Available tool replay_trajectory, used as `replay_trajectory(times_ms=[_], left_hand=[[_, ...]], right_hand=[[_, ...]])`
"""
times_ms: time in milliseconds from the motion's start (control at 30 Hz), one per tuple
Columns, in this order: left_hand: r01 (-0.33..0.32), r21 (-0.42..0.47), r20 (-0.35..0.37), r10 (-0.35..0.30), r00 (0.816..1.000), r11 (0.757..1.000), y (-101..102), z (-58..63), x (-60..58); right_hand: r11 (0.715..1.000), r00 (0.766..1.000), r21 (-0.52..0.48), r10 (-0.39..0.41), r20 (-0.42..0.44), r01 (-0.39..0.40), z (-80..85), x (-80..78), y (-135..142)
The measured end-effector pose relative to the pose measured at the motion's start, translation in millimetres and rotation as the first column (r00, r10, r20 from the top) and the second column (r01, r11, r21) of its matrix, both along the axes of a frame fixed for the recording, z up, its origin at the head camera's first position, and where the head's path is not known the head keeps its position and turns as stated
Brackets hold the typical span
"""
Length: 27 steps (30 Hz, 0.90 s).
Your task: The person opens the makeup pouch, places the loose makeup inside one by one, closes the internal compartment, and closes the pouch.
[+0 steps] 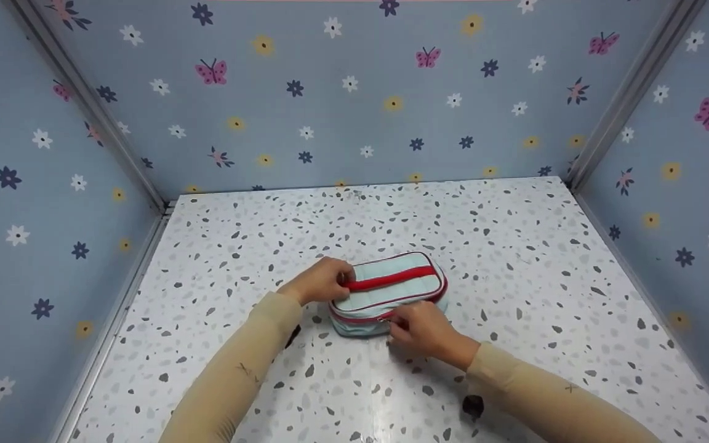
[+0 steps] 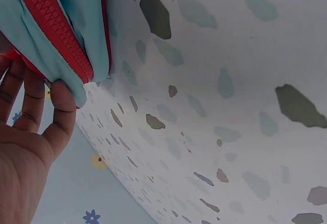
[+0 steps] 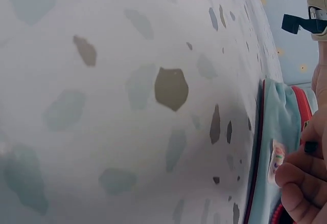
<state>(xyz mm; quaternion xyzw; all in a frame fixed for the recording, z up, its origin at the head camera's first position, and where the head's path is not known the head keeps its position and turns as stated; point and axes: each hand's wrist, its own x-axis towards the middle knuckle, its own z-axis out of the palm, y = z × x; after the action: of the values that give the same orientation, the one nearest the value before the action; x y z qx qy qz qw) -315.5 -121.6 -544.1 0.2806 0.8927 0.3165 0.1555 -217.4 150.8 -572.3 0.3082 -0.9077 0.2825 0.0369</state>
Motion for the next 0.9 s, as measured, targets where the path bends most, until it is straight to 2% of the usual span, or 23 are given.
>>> replay_trajectory(times_ms=[300, 600, 800, 900], left_hand=[[-0.045, 0.005, 0.043, 0.045, 0.998, 0.999, 1, -2.6, 1.2], [-0.042, -0.002, 0.062, 0.042, 0.997, 0.999, 2, 1.1, 2.4], [-0.039, -0.012, 0.043, 0.039, 0.998, 0.999, 1, 1.3, 3.0], [-0.04, -0.009, 0.057, 0.041, 0.998, 0.999, 1, 1.0, 4.2]], right_hand=[[1.0, 0.997, 0.013, -0.028, 0.072, 0.027, 2.1, -3.9, 16], [0.999, 0.999, 0.02, -0.043, 0.011, 0.043, 4.3, -9.6, 32], [0.992, 0.993, 0.05, -0.115, -0.014, 0.115, 5.3, -14.8, 47], [0.986, 0.988, 0.07, -0.152, 0.011, 0.151, 5.5, -17.5, 56]])
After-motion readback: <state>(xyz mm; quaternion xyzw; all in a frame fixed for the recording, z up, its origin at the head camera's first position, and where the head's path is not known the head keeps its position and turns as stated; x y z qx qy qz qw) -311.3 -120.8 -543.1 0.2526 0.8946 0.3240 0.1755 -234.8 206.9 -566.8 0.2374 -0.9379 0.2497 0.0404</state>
